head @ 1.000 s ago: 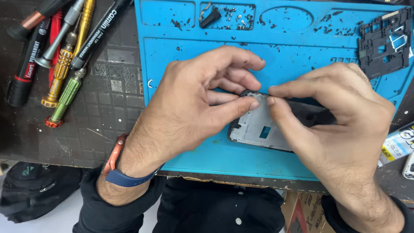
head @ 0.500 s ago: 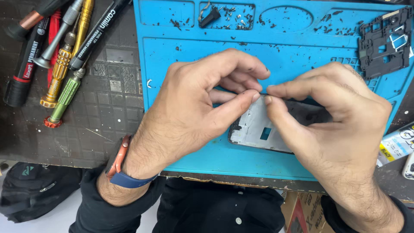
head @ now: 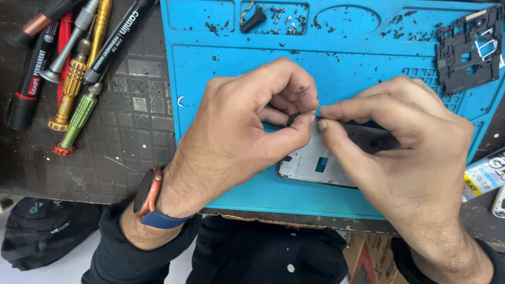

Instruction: The person works on a disassembled smartphone at a repair bench. They peel old adhesive residue from the phone frame by hand, apply adhesive from a glue tube along the frame edge, spray cleaning solution on the internal board, and wipe components with a cloth.

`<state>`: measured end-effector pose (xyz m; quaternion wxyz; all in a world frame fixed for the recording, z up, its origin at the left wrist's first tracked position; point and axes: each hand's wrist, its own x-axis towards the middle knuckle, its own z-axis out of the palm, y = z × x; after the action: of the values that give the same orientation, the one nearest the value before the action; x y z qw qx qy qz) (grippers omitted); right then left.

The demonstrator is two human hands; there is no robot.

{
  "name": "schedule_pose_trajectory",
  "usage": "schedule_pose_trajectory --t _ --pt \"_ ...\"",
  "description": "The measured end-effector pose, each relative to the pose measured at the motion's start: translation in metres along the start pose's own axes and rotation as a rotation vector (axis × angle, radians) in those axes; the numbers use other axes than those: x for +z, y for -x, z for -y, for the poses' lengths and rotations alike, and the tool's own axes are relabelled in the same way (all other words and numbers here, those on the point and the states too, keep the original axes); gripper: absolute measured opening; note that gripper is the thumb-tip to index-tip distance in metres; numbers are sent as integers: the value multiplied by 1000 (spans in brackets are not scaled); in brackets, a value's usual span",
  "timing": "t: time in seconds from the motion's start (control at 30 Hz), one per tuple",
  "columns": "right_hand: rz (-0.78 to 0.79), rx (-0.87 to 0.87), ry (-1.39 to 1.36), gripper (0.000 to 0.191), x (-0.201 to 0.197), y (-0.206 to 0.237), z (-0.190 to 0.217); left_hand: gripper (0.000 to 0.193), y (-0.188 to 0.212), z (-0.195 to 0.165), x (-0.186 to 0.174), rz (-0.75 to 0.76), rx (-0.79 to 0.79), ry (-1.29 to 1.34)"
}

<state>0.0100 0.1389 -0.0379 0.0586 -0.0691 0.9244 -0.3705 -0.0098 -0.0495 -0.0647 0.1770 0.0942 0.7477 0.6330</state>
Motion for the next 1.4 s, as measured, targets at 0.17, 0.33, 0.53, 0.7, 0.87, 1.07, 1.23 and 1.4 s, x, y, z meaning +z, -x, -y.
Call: schedule_pose_trajectory --t 0.17,0.33,0.53,0.7,0.87,1.07,1.23,1.4 --pt "9 3 -9 16 -1 0 -1 19 0 1 1 -28 -8 3" --pt "-14 -125 79 15 4 3 -5 20 1 3 -1 -26 8 -10" --pt "-51 -164 120 16 9 6 -7 20 3 4 -3 -32 61 -13" --pt "-64 -149 117 14 8 8 -7 21 2 4 -4 -3 -57 110" --pt "-60 -111 70 14 6 8 -8 23 4 12 -5 63 -59 270" --pt "-64 -141 67 13 4 7 -9 35 3 18 -4 54 -139 310" --pt "-72 -128 71 13 3 8 -9 40 3 20 -2 43 -105 299" --pt "-69 -106 64 12 3 8 -10 41 2 21 -1 34 -117 316"
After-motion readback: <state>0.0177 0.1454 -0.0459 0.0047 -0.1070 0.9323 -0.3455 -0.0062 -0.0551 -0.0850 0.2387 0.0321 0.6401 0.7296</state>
